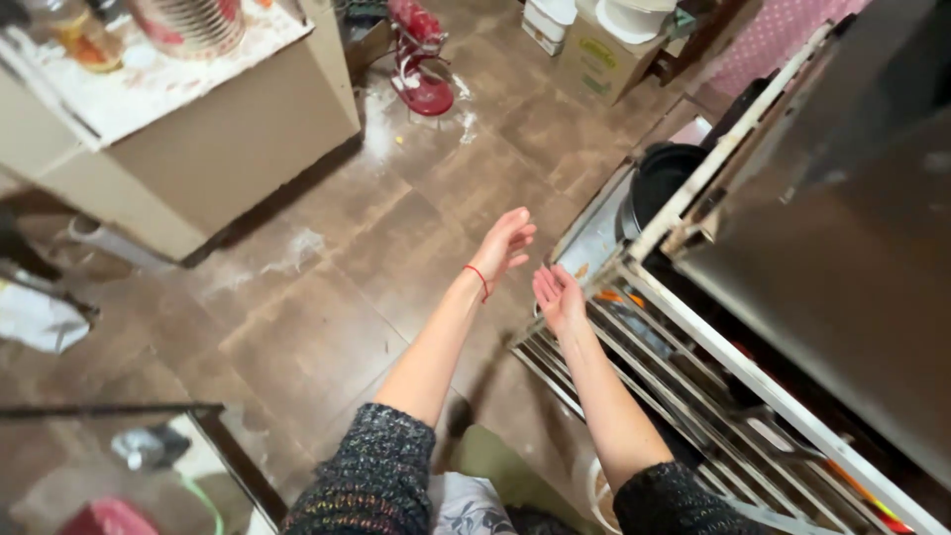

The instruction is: Clean a metal baking tray at a kitchen sink.

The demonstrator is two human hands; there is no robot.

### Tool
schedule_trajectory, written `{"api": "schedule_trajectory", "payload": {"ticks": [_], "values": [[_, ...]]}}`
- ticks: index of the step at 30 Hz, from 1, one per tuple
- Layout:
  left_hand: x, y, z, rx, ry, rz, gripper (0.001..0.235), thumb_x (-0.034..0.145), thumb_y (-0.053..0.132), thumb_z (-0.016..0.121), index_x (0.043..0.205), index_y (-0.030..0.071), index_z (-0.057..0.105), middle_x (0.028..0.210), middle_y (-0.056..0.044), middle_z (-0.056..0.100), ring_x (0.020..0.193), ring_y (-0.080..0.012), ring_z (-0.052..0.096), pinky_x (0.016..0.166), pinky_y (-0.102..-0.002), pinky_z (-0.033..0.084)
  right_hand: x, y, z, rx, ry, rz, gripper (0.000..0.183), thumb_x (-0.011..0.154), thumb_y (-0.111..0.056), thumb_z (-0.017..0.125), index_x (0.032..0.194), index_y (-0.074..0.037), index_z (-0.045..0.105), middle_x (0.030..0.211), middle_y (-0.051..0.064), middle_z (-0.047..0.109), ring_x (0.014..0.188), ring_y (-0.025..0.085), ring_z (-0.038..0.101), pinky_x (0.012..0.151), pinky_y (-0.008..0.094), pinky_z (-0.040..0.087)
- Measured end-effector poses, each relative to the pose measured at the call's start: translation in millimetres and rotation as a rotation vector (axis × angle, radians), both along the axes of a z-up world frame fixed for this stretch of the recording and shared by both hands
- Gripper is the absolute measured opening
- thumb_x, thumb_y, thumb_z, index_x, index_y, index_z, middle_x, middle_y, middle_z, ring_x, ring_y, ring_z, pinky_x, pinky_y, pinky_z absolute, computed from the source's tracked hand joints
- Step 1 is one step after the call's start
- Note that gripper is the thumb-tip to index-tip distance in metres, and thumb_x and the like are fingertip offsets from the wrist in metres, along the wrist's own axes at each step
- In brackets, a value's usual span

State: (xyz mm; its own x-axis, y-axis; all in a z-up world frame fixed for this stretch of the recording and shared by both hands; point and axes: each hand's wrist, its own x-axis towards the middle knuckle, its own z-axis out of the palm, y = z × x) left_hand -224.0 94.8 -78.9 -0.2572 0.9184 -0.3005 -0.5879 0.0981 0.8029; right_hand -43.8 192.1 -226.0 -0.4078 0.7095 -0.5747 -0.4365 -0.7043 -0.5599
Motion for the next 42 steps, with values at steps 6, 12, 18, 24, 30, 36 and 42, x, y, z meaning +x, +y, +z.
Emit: {"api": "schedule_trajectory", "payload": {"ticks": [6,12,18,24,30,36,42], "values": [[-54.5,103.3,-50.0,-0.053,0.015,-0.223,0.078,0.091,0.065,0.064,0.148,0.016,0.044,0.132,-0.006,0.060,0.116,-0.0179,0.056,0.102,-0.046,0.045,-8.6,113.8,-229.9,-0.345,0.135,-0.325,0.034,0.105,-0.035,0.053,0.117,-0.004,0.060,0.121,0.016,0.064,0.113,0.033,0.060,0.099,0.046,0.051],[-100.5,185.6,-3.8,-0.139,0.031,-0.431,0.086,0.087,0.066,0.062,0.154,0.016,0.040,0.150,-0.010,0.053,0.137,-0.0234,0.050,0.110,-0.049,0.043,-3.5,98.2,-242.7,-0.501,0.172,-0.662,0.039,0.101,-0.031,0.042,0.119,-0.004,0.062,0.113,0.015,0.071,0.105,0.034,0.067,0.089,0.051,0.055],[-130.2,282.9,-18.2,-0.213,0.035,-0.671,0.091,0.085,0.065,0.061,0.158,0.019,0.032,0.151,-0.013,0.051,0.140,-0.0268,0.047,0.110,-0.051,0.042,-11.0,105.7,-228.2,-0.695,0.073,-0.923,0.028,0.101,-0.032,0.046,0.108,-0.012,0.065,0.099,0.007,0.067,0.087,0.028,0.063,0.070,0.043,0.056],[-147.6,349.7,-55.8,-0.249,0.107,-0.957,0.091,0.088,0.064,0.061,0.159,0.018,0.029,0.152,-0.017,0.051,0.139,-0.0293,0.048,0.110,-0.051,0.042,-42.0,66.0,-238.5,-0.430,-0.060,-1.226,0.021,0.106,-0.025,0.052,0.099,-0.013,0.067,0.091,0.004,0.066,0.073,0.021,0.062,0.059,0.035,0.055],[-164.3,412.6,-124.5,-0.372,0.185,-1.220,0.083,0.088,0.065,0.060,0.155,0.021,0.040,0.148,-0.015,0.056,0.135,-0.0300,0.049,0.109,-0.051,0.039,-120.1,62.8,-92.5,-0.500,-0.243,-1.500,0.008,0.098,-0.014,0.060,0.105,-0.018,0.059,0.088,0.003,0.066,0.066,0.020,0.061,0.049,0.034,0.049],[-130.3,490.9,-231.8,-0.197,0.427,-1.300,0.069,0.093,0.060,0.072,0.135,0.006,0.060,0.119,-0.014,0.063,0.106,-0.0290,0.057,0.089,-0.050,0.046,-166.8,59.9,-129.5,-0.420,-0.495,-1.669,0.036,0.091,-0.003,0.058,0.120,-0.024,0.052,0.083,0.003,0.062,0.057,0.019,0.056,0.041,0.031,0.039],[-129.2,534.8,-182.1,0.335,0.930,-1.231,0.065,0.083,0.053,0.072,0.127,0.007,0.063,0.103,-0.017,0.075,0.097,-0.0314,0.072,0.090,-0.042,0.055,-241.2,46.2,-88.2,-0.493,-0.667,-1.600,0.059,0.088,0.003,0.049,0.141,-0.021,0.051,0.081,0.006,0.062,0.051,0.016,0.052,0.041,0.030,0.039]]}}
